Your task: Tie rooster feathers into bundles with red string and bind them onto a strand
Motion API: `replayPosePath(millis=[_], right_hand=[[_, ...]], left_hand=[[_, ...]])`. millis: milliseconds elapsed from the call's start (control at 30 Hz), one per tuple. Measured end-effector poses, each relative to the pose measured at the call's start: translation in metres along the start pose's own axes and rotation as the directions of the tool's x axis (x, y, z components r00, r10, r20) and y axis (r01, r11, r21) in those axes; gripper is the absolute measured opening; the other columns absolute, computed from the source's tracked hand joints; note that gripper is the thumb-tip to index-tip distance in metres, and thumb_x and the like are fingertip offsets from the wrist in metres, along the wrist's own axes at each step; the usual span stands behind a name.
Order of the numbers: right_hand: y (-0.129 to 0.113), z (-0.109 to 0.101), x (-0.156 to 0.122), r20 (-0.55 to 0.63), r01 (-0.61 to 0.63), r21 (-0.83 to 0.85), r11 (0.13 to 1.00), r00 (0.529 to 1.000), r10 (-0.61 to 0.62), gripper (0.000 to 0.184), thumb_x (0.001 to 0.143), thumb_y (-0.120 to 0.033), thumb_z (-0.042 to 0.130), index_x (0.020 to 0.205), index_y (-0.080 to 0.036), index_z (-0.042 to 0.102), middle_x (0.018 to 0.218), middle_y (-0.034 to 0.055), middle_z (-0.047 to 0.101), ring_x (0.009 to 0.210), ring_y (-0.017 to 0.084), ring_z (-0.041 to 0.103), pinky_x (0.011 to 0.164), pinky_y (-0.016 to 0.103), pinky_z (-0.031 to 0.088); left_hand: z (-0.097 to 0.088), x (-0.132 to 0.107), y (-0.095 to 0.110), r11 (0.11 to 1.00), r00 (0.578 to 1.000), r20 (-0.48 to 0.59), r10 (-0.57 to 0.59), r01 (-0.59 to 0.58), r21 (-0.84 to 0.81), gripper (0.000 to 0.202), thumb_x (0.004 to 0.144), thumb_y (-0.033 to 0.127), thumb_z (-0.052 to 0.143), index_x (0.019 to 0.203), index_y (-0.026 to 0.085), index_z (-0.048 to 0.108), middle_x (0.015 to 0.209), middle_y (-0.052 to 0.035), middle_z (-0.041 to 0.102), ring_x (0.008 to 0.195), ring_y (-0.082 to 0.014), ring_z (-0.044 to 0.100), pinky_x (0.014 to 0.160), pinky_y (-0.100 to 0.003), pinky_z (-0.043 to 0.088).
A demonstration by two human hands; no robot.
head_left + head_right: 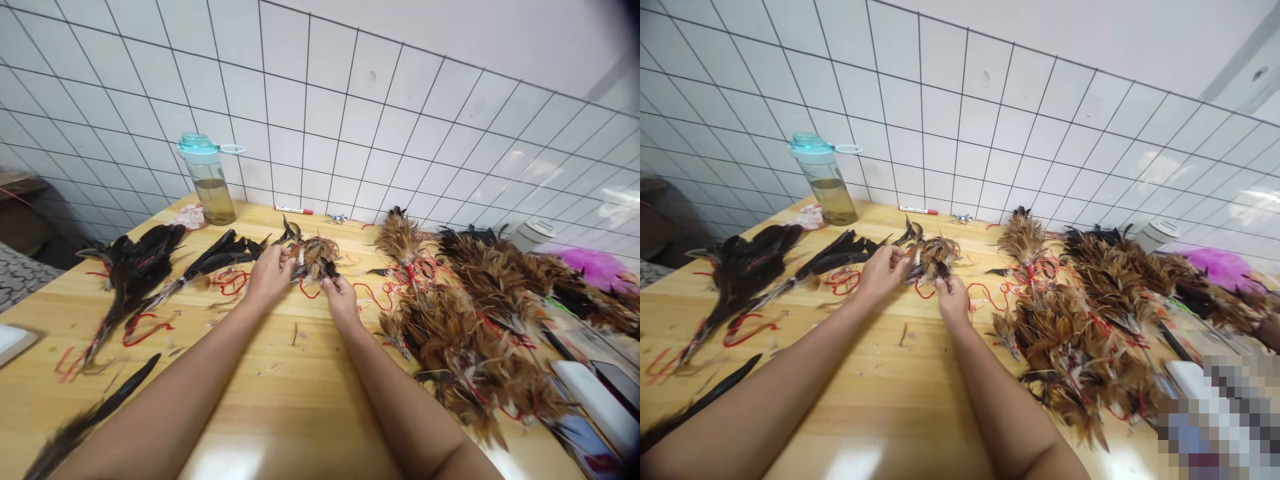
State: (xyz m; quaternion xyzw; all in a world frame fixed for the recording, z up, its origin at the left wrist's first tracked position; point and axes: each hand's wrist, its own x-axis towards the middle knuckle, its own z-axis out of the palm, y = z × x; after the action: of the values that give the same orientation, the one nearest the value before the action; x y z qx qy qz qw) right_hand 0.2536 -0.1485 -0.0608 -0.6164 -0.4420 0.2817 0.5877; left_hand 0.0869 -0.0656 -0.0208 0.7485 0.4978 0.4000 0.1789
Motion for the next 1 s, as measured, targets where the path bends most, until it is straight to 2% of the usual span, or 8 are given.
replayPosePath(millis=[67, 200, 300, 400, 567, 667, 867, 1000], right_hand=[[0.001, 0.0, 0.0, -0.003, 0.013, -0.014, 1.0, 1.0, -0.013, 0.028, 0.081, -0.045, 0.056, 0.076, -0.019, 0.066, 0.081, 0.0044, 0.068, 0.08, 0.019, 0.059, 0.078, 0.032, 0.047], [0.003, 0.001, 0.001, 0.001, 0.06, -0.031, 0.998, 0.998, -0.06, 0.024, 0.082, -0.042, 0.057, 0.077, -0.021, 0.068, 0.082, 0.0034, 0.07, 0.085, 0.02, 0.06, 0.08, 0.032, 0.049], [0.004, 0.001, 0.003, 0.0, 0.085, -0.032, 0.996, 0.996, -0.085, 0.02, 0.083, -0.038, 0.058, 0.082, -0.021, 0.069, 0.084, 0.0036, 0.071, 0.087, 0.021, 0.061, 0.083, 0.034, 0.05], [0.006, 0.002, 0.004, 0.001, 0.102, -0.031, 0.994, 0.995, -0.102, 0.02, 0.083, -0.034, 0.057, 0.089, -0.021, 0.07, 0.089, 0.0041, 0.072, 0.09, 0.021, 0.062, 0.085, 0.035, 0.05], [0.003, 0.001, 0.003, 0.018, 0.129, -0.08, 0.988, 0.992, -0.128, 0.019, 0.083, -0.033, 0.057, 0.089, -0.02, 0.07, 0.091, 0.0053, 0.07, 0.089, 0.021, 0.062, 0.086, 0.035, 0.05], [-0.002, 0.0, 0.001, 0.03, 0.155, -0.142, 0.978, 0.988, -0.152, 0.019, 0.083, -0.033, 0.056, 0.086, -0.02, 0.069, 0.088, 0.0058, 0.068, 0.086, 0.021, 0.061, 0.085, 0.035, 0.049], [-0.011, 0.001, -0.002, 0.075, 0.159, -0.3, 0.941, 0.987, -0.143, 0.017, 0.082, -0.025, 0.054, 0.066, -0.022, 0.058, 0.077, 0.004, 0.06, 0.079, 0.02, 0.056, 0.078, 0.033, 0.046], [-0.013, 0.003, -0.005, 0.099, 0.183, -0.316, 0.931, 0.982, -0.159, 0.017, 0.083, -0.025, 0.053, 0.067, -0.022, 0.056, 0.078, 0.0028, 0.059, 0.08, 0.019, 0.056, 0.08, 0.032, 0.046]], left_hand=[[0.0, -0.002, 0.006, 0.996, 0.997, 0.004, 0.078, -0.078, -0.032, 0.015, 0.086, 0.033, 0.052, 0.086, 0.018, 0.058, 0.083, -0.0044, 0.06, 0.078, -0.0179, 0.056, 0.074, -0.03, 0.043], [0.006, -0.012, 0.023, 0.968, 0.966, 0.168, 0.197, -0.165, -0.189, 0.022, 0.088, 0.034, 0.051, 0.082, 0.018, 0.063, 0.078, -0.0029, 0.061, 0.072, -0.0155, 0.055, 0.071, -0.028, 0.043], [0.014, -0.019, 0.034, 0.938, 0.943, 0.257, 0.211, -0.121, -0.326, 0.022, 0.086, 0.034, 0.054, 0.087, 0.017, 0.068, 0.084, -0.0047, 0.065, 0.079, -0.0164, 0.059, 0.076, -0.029, 0.045], [0.02, -0.022, 0.039, 0.924, 0.938, 0.302, 0.17, -0.045, -0.38, 0.022, 0.084, 0.033, 0.055, 0.086, 0.016, 0.068, 0.085, -0.0055, 0.066, 0.082, -0.0176, 0.06, 0.079, -0.03, 0.045], [0.024, -0.022, 0.039, 0.92, 0.943, 0.316, 0.101, 0.032, -0.391, 0.019, 0.08, 0.033, 0.058, 0.073, 0.016, 0.063, 0.074, -0.003, 0.062, 0.075, -0.0164, 0.055, 0.074, -0.029, 0.042], [0.026, -0.023, 0.038, 0.917, 0.948, 0.309, 0.069, 0.062, -0.394, 0.018, 0.077, 0.033, 0.059, 0.071, 0.017, 0.06, 0.071, -0.0015, 0.06, 0.072, -0.0155, 0.052, 0.07, -0.028, 0.04], [0.028, -0.024, 0.037, 0.937, 0.96, 0.273, 0.063, 0.038, -0.348, 0.023, 0.079, 0.038, 0.055, 0.066, 0.018, 0.052, 0.066, 0.0, 0.054, 0.067, -0.0145, 0.048, 0.065, -0.027, 0.036], [0.028, -0.024, 0.036, 0.936, 0.967, 0.251, 0.038, 0.053, -0.347, 0.025, 0.079, 0.041, 0.053, 0.067, 0.019, 0.049, 0.065, 0.0008, 0.051, 0.065, -0.0143, 0.046, 0.063, -0.026, 0.034]])
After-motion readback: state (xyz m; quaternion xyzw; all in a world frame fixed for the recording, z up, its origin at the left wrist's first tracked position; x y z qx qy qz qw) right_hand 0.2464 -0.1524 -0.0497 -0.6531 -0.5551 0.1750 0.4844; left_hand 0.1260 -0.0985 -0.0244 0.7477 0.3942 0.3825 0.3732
